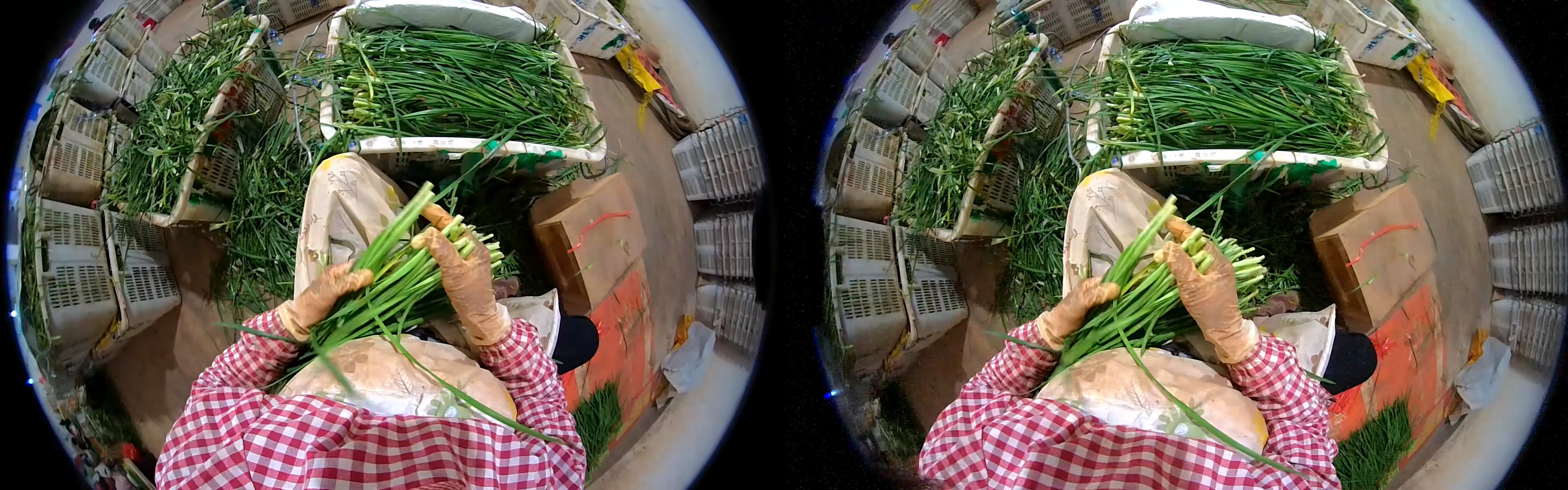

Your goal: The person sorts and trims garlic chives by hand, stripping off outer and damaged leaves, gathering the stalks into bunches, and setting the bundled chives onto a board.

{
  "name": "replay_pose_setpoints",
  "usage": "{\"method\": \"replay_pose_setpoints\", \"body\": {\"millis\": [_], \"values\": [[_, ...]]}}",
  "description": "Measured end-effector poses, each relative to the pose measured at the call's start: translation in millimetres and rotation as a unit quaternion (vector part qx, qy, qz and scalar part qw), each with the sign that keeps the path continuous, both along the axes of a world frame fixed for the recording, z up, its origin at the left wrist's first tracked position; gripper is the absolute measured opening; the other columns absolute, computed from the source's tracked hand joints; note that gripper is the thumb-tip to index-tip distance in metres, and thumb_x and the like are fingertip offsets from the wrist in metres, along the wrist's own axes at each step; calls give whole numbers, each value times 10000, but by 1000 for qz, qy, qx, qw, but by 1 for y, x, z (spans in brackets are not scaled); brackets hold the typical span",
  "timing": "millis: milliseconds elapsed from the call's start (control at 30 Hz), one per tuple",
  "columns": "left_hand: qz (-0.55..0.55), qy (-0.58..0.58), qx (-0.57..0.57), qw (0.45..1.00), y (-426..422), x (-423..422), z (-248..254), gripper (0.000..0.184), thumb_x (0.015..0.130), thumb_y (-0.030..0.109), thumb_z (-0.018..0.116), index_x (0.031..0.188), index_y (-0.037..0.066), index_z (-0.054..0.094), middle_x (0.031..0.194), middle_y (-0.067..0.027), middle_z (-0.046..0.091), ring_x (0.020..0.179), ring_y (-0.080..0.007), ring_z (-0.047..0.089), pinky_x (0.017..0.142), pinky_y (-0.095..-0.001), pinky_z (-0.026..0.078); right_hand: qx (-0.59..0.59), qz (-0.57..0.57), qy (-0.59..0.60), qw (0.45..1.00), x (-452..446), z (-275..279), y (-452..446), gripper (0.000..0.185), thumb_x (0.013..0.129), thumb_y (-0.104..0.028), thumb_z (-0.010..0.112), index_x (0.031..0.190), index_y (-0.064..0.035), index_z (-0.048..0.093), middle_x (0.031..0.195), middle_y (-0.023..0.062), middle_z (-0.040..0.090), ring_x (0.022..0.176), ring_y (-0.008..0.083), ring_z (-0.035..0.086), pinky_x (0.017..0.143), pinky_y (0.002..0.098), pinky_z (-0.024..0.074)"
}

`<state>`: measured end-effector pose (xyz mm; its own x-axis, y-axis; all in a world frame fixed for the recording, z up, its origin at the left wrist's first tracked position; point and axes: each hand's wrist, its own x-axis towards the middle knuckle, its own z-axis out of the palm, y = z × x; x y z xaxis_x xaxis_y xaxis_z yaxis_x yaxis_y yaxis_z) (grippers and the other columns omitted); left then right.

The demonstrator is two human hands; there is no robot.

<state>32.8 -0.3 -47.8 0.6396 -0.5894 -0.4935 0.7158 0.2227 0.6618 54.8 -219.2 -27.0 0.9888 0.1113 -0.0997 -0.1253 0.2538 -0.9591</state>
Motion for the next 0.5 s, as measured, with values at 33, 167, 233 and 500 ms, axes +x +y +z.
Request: {"method": "replay_pose_setpoints", "body": {"millis": [33, 167, 233, 500], "values": [[25, 36, -39, 998, -2, 2, 1, 477, 898, 312, 569, 1259, 7, 497, 1161, -57, 584, 991, -108, 576, 842, -243, 480, -5, 7, 16, 1000, 0, 2, -3, 397, 914, -218, 576, 1236, 4, 508, 919, 37, 641, 839, 76, 583, 731, 199, 466], [82, 99, -156, 979, 9, -8, -20, 431, 911, 292, 536, 1213, -14, 514, 1187, -129, 562, 1012, -221, 589, 907, -347, 480, -52, -32, -30, 998, 2, 31, -12, 249, 945, -212, 492, 1056, -17, 598, 725, 12, 621, 581, 57, 553, 536, 193, 453], [60, 83, -173, 980, 14, -12, -23, 404, 899, 312, 562, 1138, -14, 556, 1126, -102, 591, 1021, -186, 575, 948, -323, 448, 6, -78, -71, 994, 6, 43, -34, 239, 948, -196, 474, 1010, -10, 610, 715, 12, 613, 581, 60, 552, 523, 197, 447], [48, 4, -129, 991, 17, -18, -35, 397, 871, 354, 606, 1042, -4, 620, 1000, -60, 630, 983, -133, 568, 938, -284, 431, -306, -271, -437, 801, 35, 104, -190, 218, 930, -188, 517, 1034, -10, 586, 938, 88, 615, 820, 117, 593, 683, 232, 508]]}}
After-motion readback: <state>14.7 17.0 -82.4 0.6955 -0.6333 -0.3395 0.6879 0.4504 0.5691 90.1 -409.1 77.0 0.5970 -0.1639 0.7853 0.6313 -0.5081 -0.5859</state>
